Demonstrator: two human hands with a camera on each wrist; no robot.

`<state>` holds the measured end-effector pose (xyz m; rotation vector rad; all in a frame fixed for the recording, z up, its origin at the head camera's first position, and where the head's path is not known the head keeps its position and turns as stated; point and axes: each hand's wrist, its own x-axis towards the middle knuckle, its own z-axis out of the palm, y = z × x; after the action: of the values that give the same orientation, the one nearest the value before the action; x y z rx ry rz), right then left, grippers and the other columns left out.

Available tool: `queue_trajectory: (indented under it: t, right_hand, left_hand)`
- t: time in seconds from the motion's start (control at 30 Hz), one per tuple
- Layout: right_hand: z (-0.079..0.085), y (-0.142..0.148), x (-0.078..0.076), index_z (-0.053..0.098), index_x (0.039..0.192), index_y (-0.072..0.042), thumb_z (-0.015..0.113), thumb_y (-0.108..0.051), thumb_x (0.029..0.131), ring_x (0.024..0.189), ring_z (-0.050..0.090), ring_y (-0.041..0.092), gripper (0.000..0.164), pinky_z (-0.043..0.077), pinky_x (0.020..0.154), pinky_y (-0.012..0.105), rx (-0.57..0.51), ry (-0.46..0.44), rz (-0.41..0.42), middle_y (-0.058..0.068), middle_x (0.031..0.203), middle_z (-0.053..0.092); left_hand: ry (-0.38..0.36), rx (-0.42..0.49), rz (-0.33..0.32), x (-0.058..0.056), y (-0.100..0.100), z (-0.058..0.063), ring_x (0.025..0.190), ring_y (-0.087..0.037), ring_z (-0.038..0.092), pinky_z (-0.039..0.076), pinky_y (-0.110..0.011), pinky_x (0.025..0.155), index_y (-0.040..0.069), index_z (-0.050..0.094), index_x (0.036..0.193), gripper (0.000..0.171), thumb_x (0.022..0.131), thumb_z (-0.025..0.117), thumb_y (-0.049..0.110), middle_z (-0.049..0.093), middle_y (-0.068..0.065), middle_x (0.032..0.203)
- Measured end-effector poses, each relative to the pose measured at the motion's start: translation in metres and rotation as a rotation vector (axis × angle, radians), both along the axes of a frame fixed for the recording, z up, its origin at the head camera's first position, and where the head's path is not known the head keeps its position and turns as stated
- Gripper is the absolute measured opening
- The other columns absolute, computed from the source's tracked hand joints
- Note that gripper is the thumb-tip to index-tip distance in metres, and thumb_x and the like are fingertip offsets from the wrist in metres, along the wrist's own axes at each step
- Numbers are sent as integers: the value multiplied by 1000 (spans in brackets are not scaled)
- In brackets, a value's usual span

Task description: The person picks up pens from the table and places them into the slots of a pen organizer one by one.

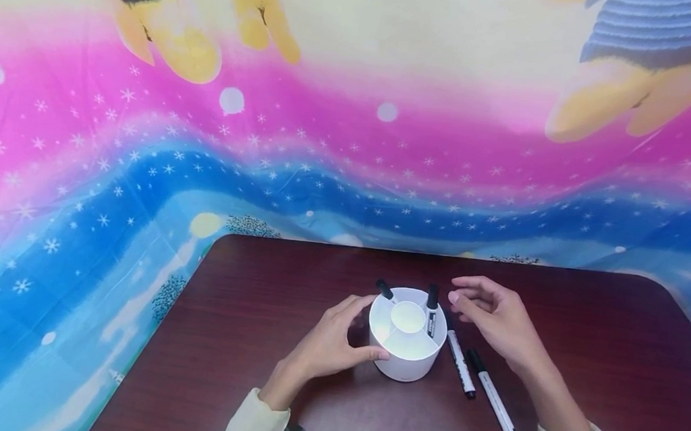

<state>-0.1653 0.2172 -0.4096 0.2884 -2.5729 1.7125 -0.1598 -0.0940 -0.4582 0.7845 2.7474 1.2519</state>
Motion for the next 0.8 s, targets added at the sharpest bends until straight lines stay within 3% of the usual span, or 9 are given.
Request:
queue_trajectory:
  t: [0.17, 0.37, 0.53, 0.8]
  right_hand:
    - [2, 2, 1, 65, 139, 0, 70, -21, 106, 90, 76, 6, 39, 65, 81, 26, 8, -1, 4, 14, 113, 76]
    - [4, 4, 1, 65, 139, 0, 70, -18, 106, 90, 76, 6, 39, 65, 82, 27, 16, 1, 8, 14, 114, 77]
    - [5, 9, 3, 66, 139, 0, 71, -19, 105, 91, 76, 5, 39, 64, 81, 24, 34, 11, 13, 15, 114, 77]
    - [4, 24, 10, 67, 136, -2, 70, -21, 106, 92, 75, 4, 36, 64, 80, 25, 80, 25, 7, 3, 108, 77]
  left_hand:
    - [-2, 6, 1, 0, 0, 0, 122, -11, 64, 58, -35, 106, 27, 48, 161, 93, 83, 91, 53, 63, 7, 142]
    - [-17, 15, -10, 0, 0, 1, 129, -17, 65, 58, -38, 109, 21, 40, 166, 103, 83, 91, 53, 57, -1, 157]
    - [-24, 44, -7, -2, -4, 3, 126, -19, 67, 57, -41, 110, 17, 33, 169, 110, 82, 93, 48, 59, -5, 151]
    - [27, -11, -24, -1, -3, 2, 125, -16, 64, 57, -41, 109, 21, 42, 165, 100, 84, 91, 52, 63, 2, 143]
